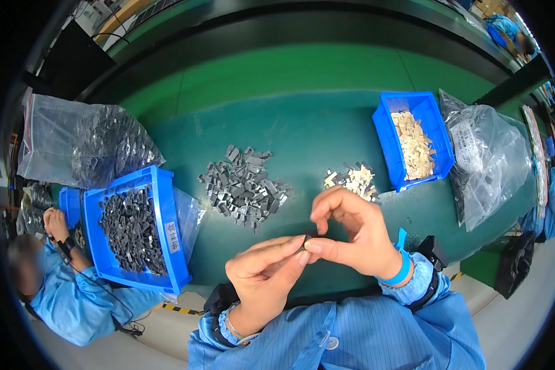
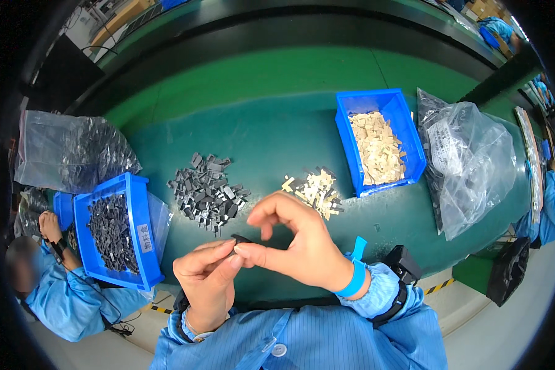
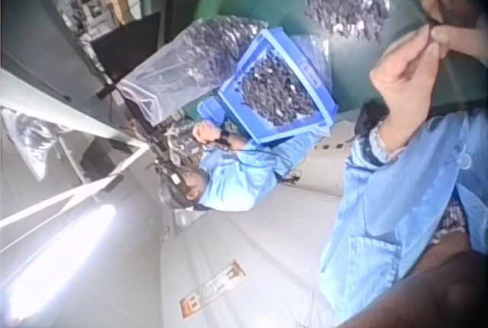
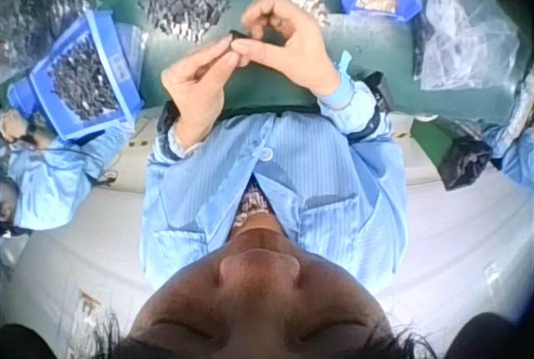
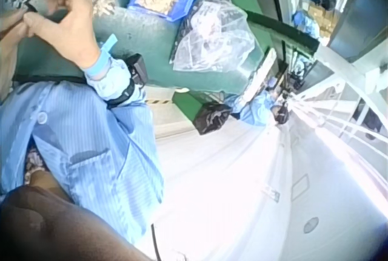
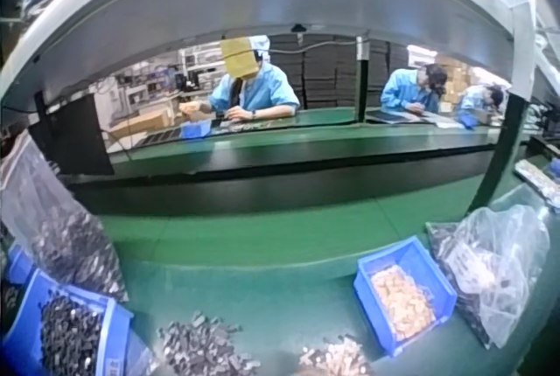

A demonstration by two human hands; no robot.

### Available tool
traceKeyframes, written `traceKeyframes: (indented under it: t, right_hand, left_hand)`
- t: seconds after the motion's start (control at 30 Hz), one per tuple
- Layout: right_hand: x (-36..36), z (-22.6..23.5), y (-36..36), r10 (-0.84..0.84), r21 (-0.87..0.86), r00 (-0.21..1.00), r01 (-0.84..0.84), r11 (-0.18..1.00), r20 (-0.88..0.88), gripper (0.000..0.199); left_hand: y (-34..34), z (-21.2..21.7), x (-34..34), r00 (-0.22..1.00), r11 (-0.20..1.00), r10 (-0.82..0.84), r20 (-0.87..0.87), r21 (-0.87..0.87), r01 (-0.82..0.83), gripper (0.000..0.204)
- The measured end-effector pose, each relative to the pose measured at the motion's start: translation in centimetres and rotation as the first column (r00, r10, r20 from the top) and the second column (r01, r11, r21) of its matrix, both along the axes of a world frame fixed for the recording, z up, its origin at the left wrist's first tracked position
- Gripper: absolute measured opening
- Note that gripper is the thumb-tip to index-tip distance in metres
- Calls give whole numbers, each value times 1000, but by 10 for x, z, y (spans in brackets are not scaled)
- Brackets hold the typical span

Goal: Assembling small black and white plastic components at a factory workbench.

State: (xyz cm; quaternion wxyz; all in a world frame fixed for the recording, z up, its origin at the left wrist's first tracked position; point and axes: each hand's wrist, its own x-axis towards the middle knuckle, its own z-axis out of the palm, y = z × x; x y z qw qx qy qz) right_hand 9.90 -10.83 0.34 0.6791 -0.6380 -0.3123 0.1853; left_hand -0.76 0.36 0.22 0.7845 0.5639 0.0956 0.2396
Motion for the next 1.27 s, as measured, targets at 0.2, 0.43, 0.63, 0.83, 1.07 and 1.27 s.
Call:
traceKeyframes:
  t: [0.2, 0.43, 0.63, 0.83, 1.07, 1.27]
  right_hand:
    - [1, -3, -5, 373, 327, 701, -207, 922, -608, 8]
    - [-3, -3, -5, 455, 448, 560, -160, 880, -693, 6]
    - [-2, 3, -6, 395, 308, 572, -247, 919, -719, 6]
    - [-2, 2, -7, 345, 74, 802, -356, 932, -487, 14]
    - [-2, 2, -10, 327, 227, 732, -236, 945, -598, 15]
    - [-8, -10, -13, 317, 281, 887, -227, 932, -336, 12]
  left_hand:
    - [0, -2, -1, 993, 956, -116, 12, -269, 115, 24]
    - [8, -5, -2, 970, 859, -239, 29, -459, 226, 25]
    - [11, 14, 3, 973, 982, -186, -138, -19, 185, 37]
    - [10, 15, 4, 982, 852, -107, -152, 495, 170, 41]
    - [9, 1, 5, 985, 982, -163, -56, -109, 156, 29]
    - [9, -8, -2, 909, 528, -417, 19, -809, 259, 24]
